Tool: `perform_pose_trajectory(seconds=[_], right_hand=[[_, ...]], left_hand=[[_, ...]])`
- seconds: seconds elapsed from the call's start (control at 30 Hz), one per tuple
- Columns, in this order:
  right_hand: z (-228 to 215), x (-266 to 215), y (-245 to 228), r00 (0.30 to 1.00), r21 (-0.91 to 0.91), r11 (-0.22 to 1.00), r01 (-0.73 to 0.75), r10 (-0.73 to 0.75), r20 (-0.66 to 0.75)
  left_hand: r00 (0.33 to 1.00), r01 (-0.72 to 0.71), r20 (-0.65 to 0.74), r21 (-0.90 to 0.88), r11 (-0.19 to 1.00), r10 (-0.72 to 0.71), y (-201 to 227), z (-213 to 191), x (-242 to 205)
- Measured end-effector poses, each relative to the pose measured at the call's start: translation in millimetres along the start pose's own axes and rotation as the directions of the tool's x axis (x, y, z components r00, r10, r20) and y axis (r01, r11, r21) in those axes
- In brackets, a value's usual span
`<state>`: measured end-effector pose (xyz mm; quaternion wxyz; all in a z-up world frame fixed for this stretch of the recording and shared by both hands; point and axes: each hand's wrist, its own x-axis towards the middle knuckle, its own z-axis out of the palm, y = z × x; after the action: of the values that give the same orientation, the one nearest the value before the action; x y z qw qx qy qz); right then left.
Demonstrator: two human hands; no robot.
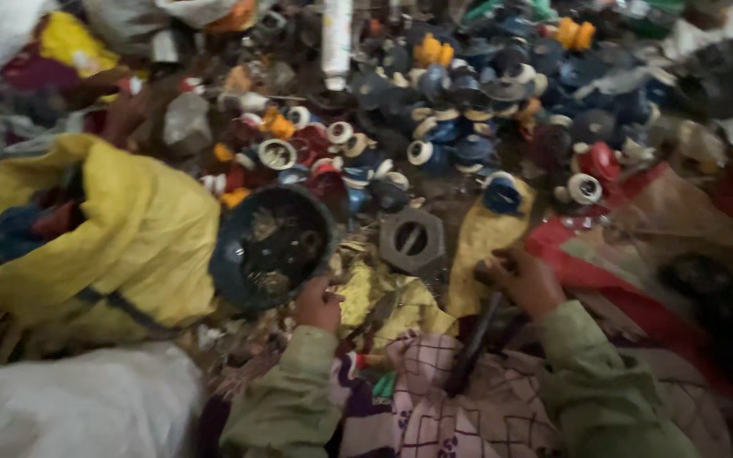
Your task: The person sits on the floor and uses a hammer and a metal fixture to disassemble small plastic valve components. They repeatedly strike the parts to separate them and place the pieces into a nearby bowl.
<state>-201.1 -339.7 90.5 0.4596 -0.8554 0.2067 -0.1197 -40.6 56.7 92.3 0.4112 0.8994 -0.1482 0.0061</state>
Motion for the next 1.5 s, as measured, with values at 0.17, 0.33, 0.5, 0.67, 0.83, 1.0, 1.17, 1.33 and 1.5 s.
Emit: perform_pose_trajectory(seconds=[0.17,0.33,0.5,0.67,0.83,1.0,1.17,1.33,1.5], right_hand=[[-14.1,8.1,-2.3,0.989,-0.057,0.992,0.111,-0.116,-0.094],[-11.8,11.1,-11.4,0.997,0.014,0.997,-0.077,0.077,-0.021],[-18.2,9.1,-31.4,0.999,0.047,0.998,-0.050,0.051,-0.019],[-11.5,8.1,-40.5,0.994,0.066,0.993,-0.097,0.093,0.061],[-4.7,14.5,-44.2,0.977,0.070,0.980,-0.188,0.179,0.118],[3.6,17.0,-38.4,0.993,0.003,0.998,-0.070,0.070,0.098],[7.3,18.8,-31.8,0.992,-0.029,0.998,-0.055,0.058,0.109],[7.0,17.2,-34.0,0.987,0.011,0.994,-0.111,0.109,0.121],[5.7,17.7,-38.0,0.981,0.048,0.991,-0.127,0.119,0.154]], left_hand=[[0.960,-0.014,0.281,0.098,0.995,-0.014,18.4,7.0,-3.5],[0.878,-0.005,0.468,0.207,0.978,-0.095,26.5,15.0,-8.1],[0.786,0.061,0.573,0.304,0.951,-0.233,45.7,19.0,-11.7],[0.776,-0.047,0.607,0.330,0.943,-0.173,46.0,22.4,-11.7],[0.844,-0.038,0.498,0.426,0.904,-0.199,36.5,44.5,6.6],[0.842,-0.212,0.539,0.388,0.897,-0.034,19.1,80.9,11.0],[0.819,-0.409,0.558,0.405,0.818,0.133,9.4,114.4,9.2],[0.758,-0.547,0.610,0.403,0.734,0.230,10.1,137.0,3.7],[0.698,-0.577,0.708,0.466,0.671,0.108,13.5,143.5,2.4]])
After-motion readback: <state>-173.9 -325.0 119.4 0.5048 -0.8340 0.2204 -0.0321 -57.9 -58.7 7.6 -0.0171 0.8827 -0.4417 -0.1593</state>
